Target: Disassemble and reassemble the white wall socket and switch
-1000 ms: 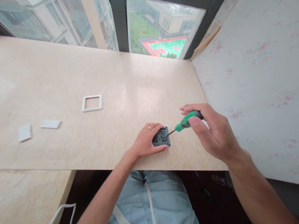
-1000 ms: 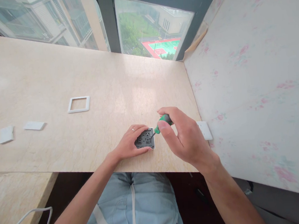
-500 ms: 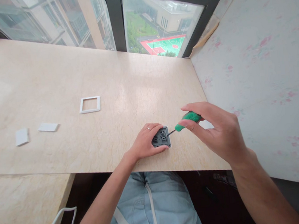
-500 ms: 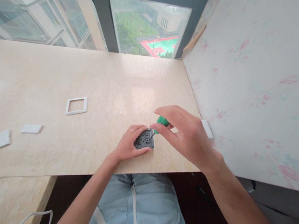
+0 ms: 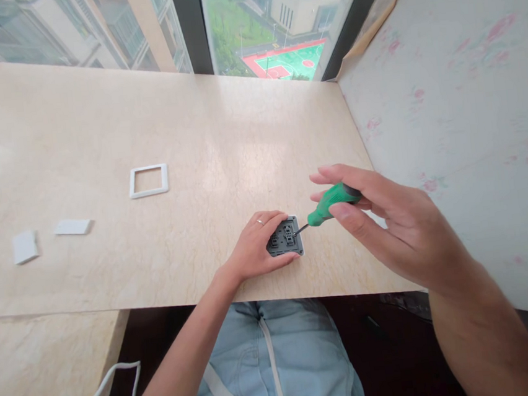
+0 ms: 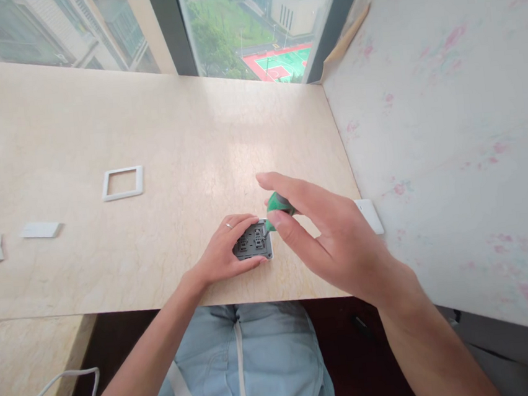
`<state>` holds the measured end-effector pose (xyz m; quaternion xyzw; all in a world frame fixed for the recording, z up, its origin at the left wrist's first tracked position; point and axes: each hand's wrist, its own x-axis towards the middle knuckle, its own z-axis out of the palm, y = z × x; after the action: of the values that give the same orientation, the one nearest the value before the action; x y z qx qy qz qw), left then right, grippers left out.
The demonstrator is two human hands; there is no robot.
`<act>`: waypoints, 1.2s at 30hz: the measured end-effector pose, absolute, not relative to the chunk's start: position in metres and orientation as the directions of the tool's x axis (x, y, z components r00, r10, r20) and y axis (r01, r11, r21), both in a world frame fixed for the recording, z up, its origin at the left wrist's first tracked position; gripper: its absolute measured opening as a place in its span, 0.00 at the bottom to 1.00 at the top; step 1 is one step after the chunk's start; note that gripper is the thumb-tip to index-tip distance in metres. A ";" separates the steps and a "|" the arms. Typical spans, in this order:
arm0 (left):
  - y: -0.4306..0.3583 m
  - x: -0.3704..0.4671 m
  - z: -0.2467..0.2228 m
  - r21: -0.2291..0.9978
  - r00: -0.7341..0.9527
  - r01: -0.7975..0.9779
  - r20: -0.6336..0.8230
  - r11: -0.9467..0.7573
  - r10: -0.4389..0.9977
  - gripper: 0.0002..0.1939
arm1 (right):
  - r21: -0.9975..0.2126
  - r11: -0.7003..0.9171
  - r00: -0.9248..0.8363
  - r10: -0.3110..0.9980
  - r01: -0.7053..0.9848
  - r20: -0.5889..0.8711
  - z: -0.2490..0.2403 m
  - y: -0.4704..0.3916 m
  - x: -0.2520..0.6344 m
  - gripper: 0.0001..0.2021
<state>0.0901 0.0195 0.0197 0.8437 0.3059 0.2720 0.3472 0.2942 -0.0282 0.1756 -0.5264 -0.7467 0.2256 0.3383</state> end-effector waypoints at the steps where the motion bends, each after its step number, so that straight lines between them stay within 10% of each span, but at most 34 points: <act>1: 0.019 0.090 0.020 0.752 0.666 0.328 0.245 -0.571 0.705 0.37 | -0.682 0.349 -0.205 0.936 0.643 0.285 0.176 -0.028 0.294 0.18; 10: 0.019 0.090 0.018 0.744 0.661 0.324 0.263 -0.584 0.703 0.36 | -0.502 0.384 -0.165 0.890 0.775 0.425 0.173 -0.024 0.292 0.10; 25: 0.019 0.090 0.019 0.746 0.660 0.324 0.263 -0.582 0.704 0.36 | -0.772 0.357 -0.210 0.934 0.526 0.289 0.174 -0.031 0.296 0.20; 36: 0.019 0.091 0.020 0.748 0.658 0.317 0.269 -0.583 0.703 0.36 | -0.593 0.485 -0.246 0.864 0.643 0.439 0.174 -0.024 0.298 0.18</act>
<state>0.0906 0.0192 0.0204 0.8436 0.3024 0.2821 0.3424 0.2983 -0.0238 0.1736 -0.4856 -0.7756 0.1471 0.3754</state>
